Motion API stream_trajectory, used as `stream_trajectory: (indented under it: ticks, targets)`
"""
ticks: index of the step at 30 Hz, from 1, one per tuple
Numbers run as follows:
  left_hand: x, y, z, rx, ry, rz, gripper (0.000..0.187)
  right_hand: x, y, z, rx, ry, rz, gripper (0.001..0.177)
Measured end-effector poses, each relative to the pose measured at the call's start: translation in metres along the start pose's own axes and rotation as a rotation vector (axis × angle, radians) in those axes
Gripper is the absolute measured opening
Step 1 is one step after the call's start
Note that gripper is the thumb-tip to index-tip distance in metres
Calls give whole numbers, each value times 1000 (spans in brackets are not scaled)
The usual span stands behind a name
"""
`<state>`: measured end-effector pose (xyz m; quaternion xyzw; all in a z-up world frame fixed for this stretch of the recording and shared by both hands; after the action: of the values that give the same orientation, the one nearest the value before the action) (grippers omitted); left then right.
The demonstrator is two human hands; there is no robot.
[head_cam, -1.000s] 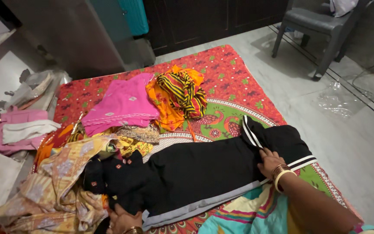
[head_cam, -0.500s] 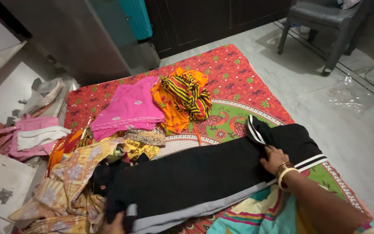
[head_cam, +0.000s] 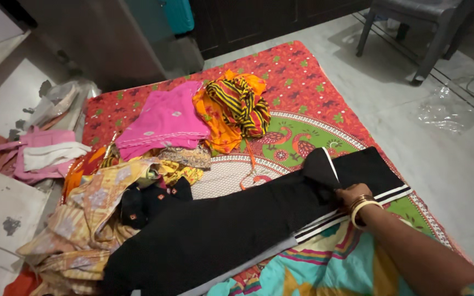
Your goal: The person folds a black garment on a bed by laying it flat, smoothing it by hand, and folding the sides and bottom into a rectangle.
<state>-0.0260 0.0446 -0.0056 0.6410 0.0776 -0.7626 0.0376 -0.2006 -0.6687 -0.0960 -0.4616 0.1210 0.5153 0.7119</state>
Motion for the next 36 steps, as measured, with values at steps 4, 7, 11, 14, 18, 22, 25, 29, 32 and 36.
stream_trajectory:
  ticks: [4,7,11,14,18,22,25,29,32,36]
  targets:
    - [-16,14,6,9,7,-34,96,-4,-9,-8,-41,131,4,56]
    - [-31,49,25,21,8,-124,99,-6,-21,-21,-367,214,-212,96]
    - [-53,153,70,643,632,-28,100,0,-32,-37,-280,-17,-303,89]
    - [-37,250,118,985,263,182,102,18,-38,-43,-137,-215,-490,75]
    - [-4,345,146,1044,-78,275,89,25,-35,-52,-141,-350,-518,48]
    - [33,373,124,829,-233,170,79,14,-35,-67,-375,-394,-713,28]
    - [56,355,105,813,-142,79,79,-1,-33,-87,-88,-642,-1273,21]
    - [77,329,91,692,-12,120,78,-41,-23,-105,-163,-653,-1626,5]
    - [80,314,93,683,43,102,80,-73,0,-103,-60,-455,-1595,9]
    - [65,306,114,858,169,187,89,-100,32,-87,425,19,-1091,31]
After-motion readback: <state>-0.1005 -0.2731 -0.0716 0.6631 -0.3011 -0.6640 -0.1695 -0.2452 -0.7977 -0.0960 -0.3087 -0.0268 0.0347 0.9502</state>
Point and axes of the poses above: each hand's wrist, its own z-axis away from the middle knuckle, its own x-axis out of the palm, y = z × x, the point moved 2 cm from there along -z, towards the middle knuckle, and after that the axes turned 12 degrees about x, right-handed, at the moved point
